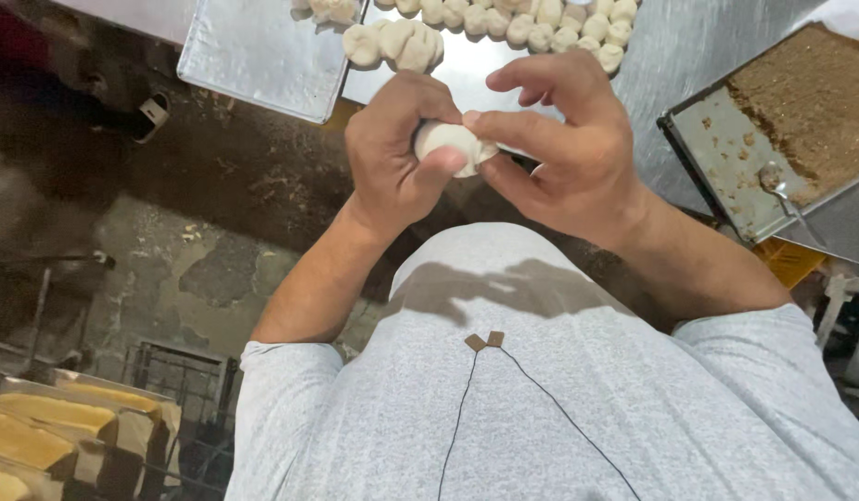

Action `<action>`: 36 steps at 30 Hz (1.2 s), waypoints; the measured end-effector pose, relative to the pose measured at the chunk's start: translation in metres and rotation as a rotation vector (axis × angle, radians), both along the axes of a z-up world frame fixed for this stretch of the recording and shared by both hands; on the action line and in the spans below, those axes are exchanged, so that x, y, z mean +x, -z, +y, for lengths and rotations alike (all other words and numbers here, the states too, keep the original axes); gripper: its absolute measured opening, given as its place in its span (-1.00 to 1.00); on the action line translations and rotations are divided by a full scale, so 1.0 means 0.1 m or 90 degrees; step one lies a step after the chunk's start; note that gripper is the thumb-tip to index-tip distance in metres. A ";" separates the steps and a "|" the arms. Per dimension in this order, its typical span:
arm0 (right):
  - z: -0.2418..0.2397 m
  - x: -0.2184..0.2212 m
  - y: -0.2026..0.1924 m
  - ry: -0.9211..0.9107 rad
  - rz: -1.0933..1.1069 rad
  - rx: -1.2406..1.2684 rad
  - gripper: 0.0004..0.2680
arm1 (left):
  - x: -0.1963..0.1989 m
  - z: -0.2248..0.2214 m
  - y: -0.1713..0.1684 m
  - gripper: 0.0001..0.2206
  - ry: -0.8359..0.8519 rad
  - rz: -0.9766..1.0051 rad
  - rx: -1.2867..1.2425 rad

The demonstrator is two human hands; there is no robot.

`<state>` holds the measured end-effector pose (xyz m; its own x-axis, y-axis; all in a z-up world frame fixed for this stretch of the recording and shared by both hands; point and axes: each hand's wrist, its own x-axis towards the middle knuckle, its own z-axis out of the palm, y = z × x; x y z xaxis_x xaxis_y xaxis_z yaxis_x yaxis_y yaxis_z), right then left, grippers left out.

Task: The person flattens pieces of dough, adds a spoonful of meat filling to each, and pinches the dough edges together by hand to seal the bun.

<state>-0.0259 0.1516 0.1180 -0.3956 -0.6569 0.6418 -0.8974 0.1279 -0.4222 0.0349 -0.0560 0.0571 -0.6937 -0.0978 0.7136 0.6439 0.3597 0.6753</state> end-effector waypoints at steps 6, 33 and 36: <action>0.28 -0.07 0.20 -0.066 -0.305 -0.087 -0.87 | -0.10 0.35 -0.03 -0.51 -0.069 0.119 -0.075; 0.21 -0.18 0.07 -0.055 -0.030 -0.001 -0.81 | 0.06 0.55 0.10 -0.64 -0.090 -0.063 0.099; 0.03 -0.14 0.17 -0.059 -0.043 -0.012 -0.81 | 0.14 0.42 0.06 -0.60 -0.100 -0.108 0.124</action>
<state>-0.0402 0.1548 0.1009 -0.3768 -0.6807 0.6282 -0.8745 0.0377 -0.4836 0.0489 -0.0136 0.0508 -0.7670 -0.3370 0.5460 0.4623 0.2999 0.8345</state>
